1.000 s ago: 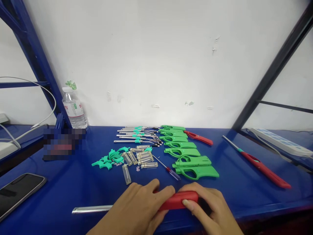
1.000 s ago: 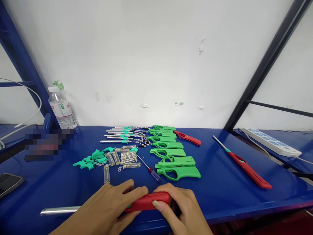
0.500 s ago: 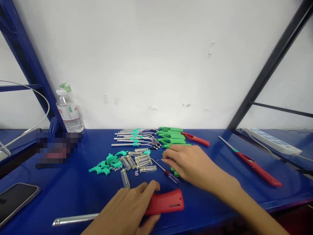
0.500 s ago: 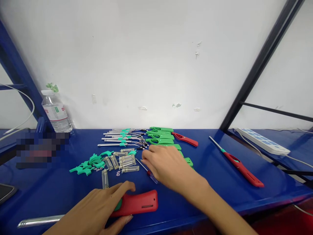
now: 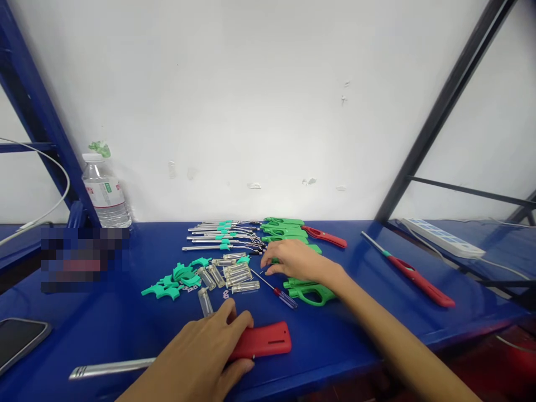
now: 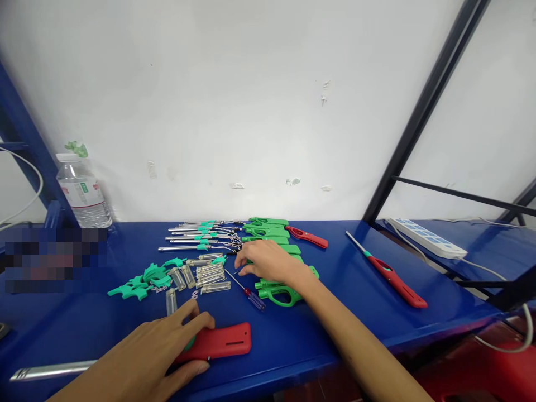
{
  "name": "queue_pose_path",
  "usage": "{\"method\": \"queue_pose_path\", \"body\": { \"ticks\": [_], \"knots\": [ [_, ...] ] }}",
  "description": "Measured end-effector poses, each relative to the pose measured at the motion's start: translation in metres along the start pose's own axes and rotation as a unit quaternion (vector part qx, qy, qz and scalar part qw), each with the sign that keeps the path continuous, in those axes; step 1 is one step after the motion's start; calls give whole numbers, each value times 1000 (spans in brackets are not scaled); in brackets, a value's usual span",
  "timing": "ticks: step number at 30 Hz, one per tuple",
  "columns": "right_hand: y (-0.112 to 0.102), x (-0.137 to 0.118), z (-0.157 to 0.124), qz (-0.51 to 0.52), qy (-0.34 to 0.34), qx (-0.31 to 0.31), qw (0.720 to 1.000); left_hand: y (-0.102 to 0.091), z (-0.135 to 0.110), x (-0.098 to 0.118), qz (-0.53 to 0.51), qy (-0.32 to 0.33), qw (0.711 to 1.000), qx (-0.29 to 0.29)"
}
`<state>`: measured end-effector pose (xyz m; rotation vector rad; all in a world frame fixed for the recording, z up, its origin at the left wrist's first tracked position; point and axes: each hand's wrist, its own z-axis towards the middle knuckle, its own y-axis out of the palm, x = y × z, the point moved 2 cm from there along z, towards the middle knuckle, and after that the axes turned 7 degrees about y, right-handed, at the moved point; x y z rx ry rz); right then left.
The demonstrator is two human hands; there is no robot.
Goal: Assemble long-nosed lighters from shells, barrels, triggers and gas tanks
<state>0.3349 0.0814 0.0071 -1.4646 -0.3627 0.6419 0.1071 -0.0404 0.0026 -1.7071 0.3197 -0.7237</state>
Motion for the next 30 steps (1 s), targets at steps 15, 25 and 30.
{"method": "queue_pose_path", "body": {
  "ticks": [15, 25, 30],
  "knots": [
    [7, -3, 4, 43, -2, 23, 999, 0, 3, -6, -7, -37, 998, -41],
    [-1, -9, 0, 121, -37, 62, 990, 2, 2, -24, 24, -27, 999, 22],
    [-4, -19, -1, 177, -75, 47, 980, 4, 4, -22, 26, -16, 999, 35]
  ]
}}
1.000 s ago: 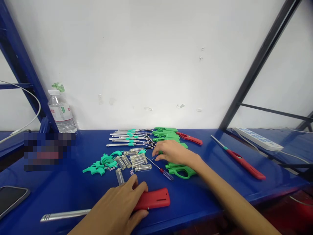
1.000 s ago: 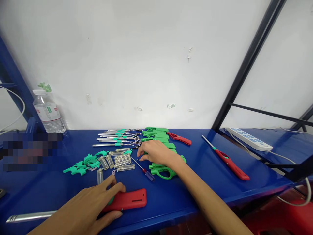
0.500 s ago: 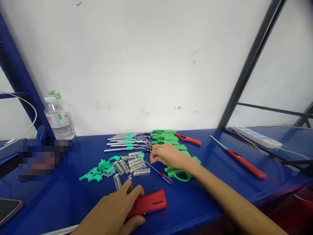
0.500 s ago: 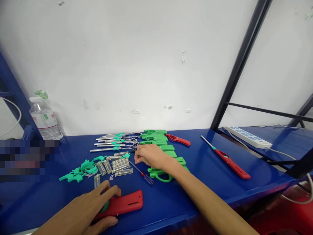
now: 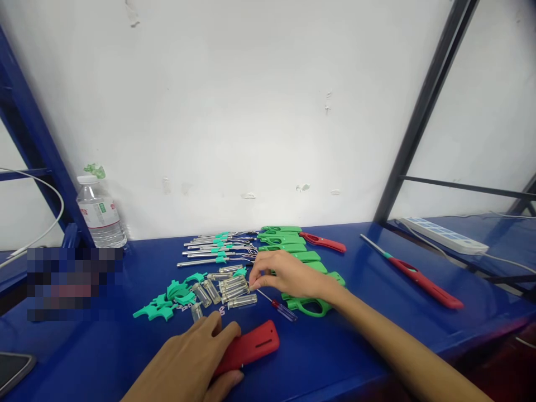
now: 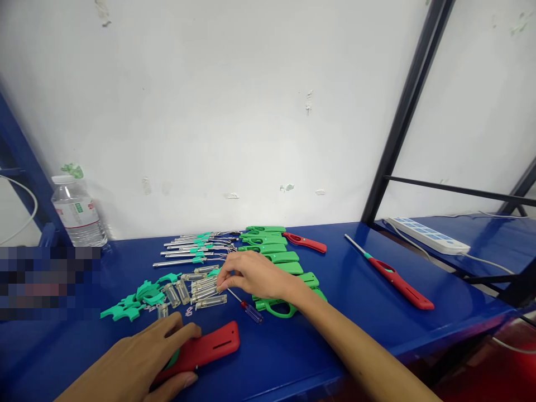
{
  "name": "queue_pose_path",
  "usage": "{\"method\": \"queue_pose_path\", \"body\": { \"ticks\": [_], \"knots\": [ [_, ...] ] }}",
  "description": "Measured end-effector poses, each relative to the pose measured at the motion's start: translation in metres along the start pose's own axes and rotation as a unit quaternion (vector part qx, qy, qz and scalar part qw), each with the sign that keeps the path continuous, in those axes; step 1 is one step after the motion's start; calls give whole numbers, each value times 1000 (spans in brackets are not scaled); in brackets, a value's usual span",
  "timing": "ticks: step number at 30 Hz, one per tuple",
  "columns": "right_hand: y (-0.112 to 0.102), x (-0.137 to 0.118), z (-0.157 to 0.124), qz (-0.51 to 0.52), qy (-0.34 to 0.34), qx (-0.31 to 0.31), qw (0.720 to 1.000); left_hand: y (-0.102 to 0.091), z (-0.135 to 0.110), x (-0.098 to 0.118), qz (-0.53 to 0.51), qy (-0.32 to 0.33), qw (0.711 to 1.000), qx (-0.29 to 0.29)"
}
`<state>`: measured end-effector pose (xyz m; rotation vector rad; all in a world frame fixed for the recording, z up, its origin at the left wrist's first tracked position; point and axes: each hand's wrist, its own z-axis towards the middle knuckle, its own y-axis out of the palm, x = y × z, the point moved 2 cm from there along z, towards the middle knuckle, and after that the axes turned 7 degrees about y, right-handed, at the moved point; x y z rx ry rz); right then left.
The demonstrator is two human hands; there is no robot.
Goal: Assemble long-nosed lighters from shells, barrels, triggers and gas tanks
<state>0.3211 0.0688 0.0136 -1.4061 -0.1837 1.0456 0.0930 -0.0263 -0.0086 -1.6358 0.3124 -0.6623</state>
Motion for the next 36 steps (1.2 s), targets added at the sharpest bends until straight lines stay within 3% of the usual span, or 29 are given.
{"method": "queue_pose_path", "body": {
  "ticks": [14, 19, 27, 36],
  "knots": [
    [10, -9, 0, 100, -23, -9, 995, -8, 7, 12, 13, -17, 999, -34],
    [11, -14, 0, 120, -21, 3, 993, -6, 10, 7, 34, -21, 998, -45],
    [14, -23, 0, 188, -22, 23, 982, 1, 11, -12, 63, 11, 986, 154],
    [14, -25, -1, 239, -12, 28, 971, -1, 8, -12, 26, 76, 956, 282]
  ]
}}
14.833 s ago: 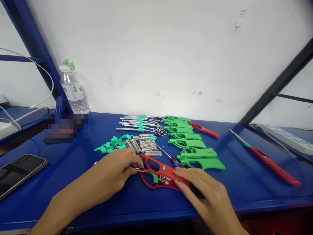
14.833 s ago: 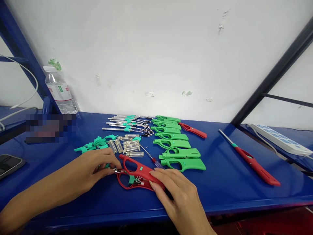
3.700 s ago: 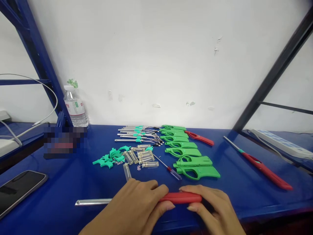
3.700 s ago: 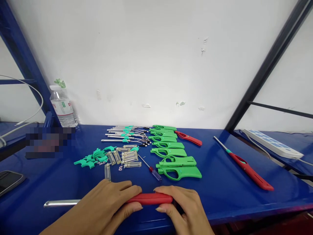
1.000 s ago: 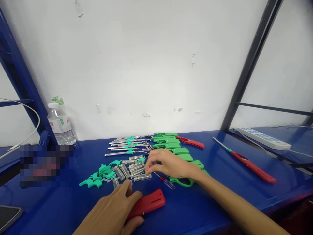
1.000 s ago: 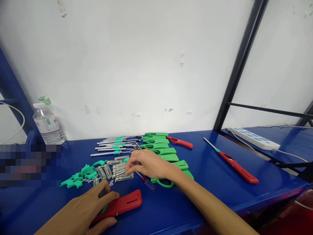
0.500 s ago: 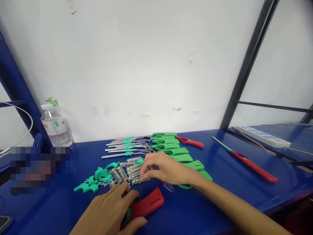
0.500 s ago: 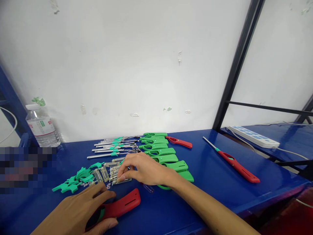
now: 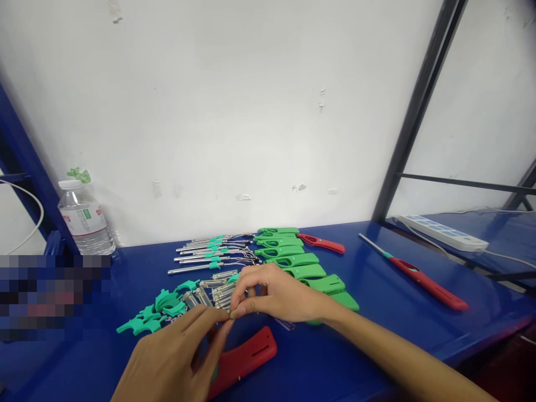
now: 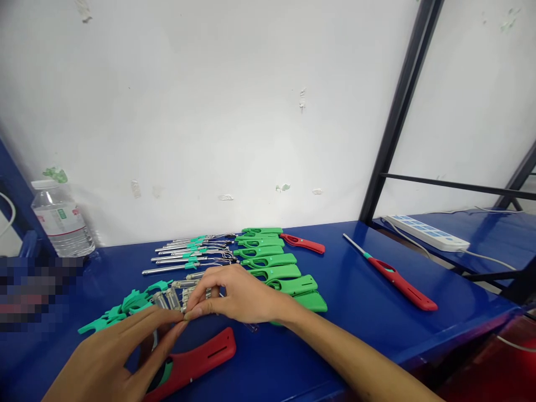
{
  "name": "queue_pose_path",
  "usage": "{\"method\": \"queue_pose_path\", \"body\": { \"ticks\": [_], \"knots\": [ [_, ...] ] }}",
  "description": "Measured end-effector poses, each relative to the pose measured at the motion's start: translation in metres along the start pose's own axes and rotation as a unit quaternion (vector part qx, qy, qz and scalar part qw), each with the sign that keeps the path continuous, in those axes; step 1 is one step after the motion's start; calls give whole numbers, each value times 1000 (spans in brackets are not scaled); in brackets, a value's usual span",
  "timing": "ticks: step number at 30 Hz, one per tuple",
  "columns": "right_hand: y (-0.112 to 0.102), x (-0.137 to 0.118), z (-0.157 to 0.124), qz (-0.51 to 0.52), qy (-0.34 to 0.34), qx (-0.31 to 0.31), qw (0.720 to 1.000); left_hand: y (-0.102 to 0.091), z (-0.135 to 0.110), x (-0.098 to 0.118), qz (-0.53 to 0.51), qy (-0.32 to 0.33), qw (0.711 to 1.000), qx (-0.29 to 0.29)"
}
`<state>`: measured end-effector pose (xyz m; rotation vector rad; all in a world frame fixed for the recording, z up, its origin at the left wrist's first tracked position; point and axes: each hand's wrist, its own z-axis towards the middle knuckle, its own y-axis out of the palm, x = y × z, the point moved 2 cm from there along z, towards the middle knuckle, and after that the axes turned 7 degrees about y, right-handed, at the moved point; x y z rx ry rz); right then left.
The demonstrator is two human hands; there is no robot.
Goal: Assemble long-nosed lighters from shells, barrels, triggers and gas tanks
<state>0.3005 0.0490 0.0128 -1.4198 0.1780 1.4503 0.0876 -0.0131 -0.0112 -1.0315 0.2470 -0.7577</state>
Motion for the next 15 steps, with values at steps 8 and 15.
{"method": "queue_pose_path", "body": {
  "ticks": [8, 15],
  "knots": [
    [-4, -1, -2, -36, 1, -2, 999, -9, 8, 10, -88, -17, 994, 67],
    [-13, -6, -5, -249, 56, 49, 966, -18, 12, 22, -194, -53, 978, 56]
  ]
}}
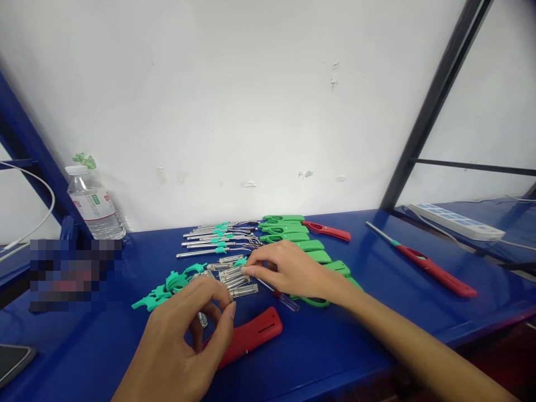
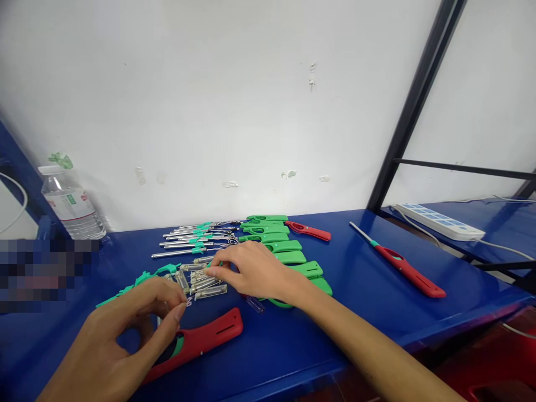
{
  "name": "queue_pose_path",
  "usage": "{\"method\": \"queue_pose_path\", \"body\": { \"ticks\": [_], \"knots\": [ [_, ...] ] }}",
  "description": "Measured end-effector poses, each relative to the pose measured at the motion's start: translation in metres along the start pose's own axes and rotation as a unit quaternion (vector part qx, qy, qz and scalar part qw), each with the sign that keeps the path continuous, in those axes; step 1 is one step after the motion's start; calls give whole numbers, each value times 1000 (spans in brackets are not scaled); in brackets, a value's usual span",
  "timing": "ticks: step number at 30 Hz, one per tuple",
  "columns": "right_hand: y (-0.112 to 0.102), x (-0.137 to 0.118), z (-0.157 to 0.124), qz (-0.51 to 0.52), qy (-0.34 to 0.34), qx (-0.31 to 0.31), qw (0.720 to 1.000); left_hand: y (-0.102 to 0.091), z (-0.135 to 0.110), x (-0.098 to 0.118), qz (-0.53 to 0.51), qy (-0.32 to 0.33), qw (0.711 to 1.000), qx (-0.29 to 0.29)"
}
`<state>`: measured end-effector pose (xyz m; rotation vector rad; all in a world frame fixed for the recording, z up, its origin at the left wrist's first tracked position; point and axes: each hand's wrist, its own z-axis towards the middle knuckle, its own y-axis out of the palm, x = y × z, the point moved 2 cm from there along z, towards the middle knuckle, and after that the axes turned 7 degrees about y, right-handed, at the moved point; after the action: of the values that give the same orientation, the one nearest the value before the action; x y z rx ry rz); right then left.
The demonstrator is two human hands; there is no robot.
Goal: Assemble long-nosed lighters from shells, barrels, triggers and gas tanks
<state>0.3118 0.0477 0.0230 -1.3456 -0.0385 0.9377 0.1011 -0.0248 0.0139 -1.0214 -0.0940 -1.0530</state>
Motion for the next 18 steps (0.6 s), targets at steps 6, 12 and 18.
{"method": "queue_pose_path", "body": {
  "ticks": [6, 12, 18],
  "knots": [
    [3, 2, -4, -200, 46, 5, 979, 12, -5, -2, -97, -80, 990, -66],
    [12, 2, -8, -265, 42, -53, 962, 13, -5, 0, -113, -83, 989, -49],
    [8, 5, -7, -261, 48, -53, 963, 12, -6, 0, -59, -64, 992, -95]
  ]
}}
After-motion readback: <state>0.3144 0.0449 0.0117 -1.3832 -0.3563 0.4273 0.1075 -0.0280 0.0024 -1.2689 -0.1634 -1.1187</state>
